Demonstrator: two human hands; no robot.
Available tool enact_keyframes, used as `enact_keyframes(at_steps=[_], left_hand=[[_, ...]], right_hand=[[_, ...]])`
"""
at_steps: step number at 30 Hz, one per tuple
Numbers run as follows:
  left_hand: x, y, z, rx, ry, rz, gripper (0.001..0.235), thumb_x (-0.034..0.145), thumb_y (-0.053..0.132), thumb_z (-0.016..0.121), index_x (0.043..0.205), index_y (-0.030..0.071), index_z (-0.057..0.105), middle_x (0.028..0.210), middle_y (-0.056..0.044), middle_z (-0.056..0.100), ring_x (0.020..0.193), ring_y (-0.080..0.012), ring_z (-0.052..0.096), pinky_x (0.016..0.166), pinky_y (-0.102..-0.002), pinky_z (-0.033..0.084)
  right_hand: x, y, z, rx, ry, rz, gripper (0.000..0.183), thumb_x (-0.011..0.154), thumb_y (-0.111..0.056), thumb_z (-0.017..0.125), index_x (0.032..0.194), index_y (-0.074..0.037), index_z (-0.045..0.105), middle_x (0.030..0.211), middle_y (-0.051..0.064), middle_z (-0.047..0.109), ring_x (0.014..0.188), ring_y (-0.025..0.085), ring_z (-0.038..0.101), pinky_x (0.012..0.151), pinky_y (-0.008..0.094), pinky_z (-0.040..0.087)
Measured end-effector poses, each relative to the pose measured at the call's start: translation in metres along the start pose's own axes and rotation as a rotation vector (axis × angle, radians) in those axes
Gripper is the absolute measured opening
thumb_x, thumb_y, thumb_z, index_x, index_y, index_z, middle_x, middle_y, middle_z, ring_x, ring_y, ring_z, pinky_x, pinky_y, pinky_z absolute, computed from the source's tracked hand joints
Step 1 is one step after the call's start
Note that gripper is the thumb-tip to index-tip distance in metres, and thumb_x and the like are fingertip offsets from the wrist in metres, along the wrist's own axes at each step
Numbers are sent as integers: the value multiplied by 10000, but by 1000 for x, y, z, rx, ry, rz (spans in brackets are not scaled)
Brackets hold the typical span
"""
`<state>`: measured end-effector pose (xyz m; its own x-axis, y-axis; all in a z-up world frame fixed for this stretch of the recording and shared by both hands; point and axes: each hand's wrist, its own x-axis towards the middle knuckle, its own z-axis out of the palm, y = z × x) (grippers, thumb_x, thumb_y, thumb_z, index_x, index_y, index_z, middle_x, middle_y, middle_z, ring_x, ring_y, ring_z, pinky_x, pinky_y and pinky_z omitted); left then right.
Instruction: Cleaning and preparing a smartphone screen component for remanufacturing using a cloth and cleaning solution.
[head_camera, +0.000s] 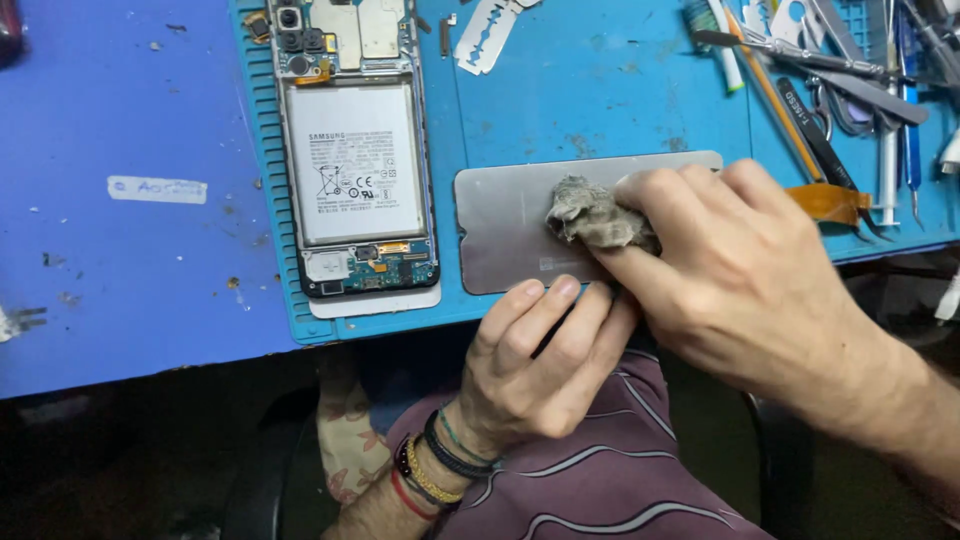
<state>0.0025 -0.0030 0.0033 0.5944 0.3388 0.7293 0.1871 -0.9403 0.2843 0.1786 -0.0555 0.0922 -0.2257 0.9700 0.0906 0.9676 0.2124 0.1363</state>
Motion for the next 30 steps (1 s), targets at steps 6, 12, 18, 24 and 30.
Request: enact_keyframes(at_steps=[6, 12, 18, 24, 30], left_hand=[[2, -2, 2, 37, 44, -14, 240, 931, 142, 835, 1168, 173, 812, 1126, 25, 696, 1081, -120, 587, 1018, -296, 479], [4, -12, -4, 53, 82, 65, 173, 927, 121, 851, 1092, 167, 827, 1103, 23, 727, 1048, -102, 667, 1006, -265, 534], [-8, -20, 6, -64, 165, 141, 161, 879, 40, 797, 921, 146, 684, 955, 1, 565, 1013, -157, 729, 963, -309, 590], [-9, -17, 6, -147, 162, 82, 171, 925, 111, 780, 936, 151, 614, 926, 7, 589, 1017, -173, 737, 943, -314, 611], [-9, -14, 9, -114, 208, 69, 191, 923, 92, 757, 907, 152, 576, 901, 11, 585, 1015, -156, 732, 975, -310, 591]], right_hand=[[-19, -2, -19, -268, -145, 142, 305, 904, -226, 666, 1194, -232, 760, 1142, 8, 644, 837, 180, 565, 817, 347, 394], [-44, 2, -19, -92, -176, 252, 225, 860, -137, 727, 1059, -229, 777, 1139, 24, 664, 823, 224, 566, 897, 443, 381], [-25, -18, -9, -43, -45, 46, 254, 862, -226, 670, 1079, -125, 755, 1226, 93, 685, 900, 205, 618, 774, 368, 438], [-31, -26, -16, -18, -93, 150, 382, 752, -189, 701, 1127, -133, 751, 1170, 95, 658, 744, 240, 566, 675, 378, 447], [-58, -24, -25, -34, -176, 408, 272, 808, -49, 750, 1047, -164, 806, 1071, 75, 666, 775, 268, 579, 773, 427, 427]])
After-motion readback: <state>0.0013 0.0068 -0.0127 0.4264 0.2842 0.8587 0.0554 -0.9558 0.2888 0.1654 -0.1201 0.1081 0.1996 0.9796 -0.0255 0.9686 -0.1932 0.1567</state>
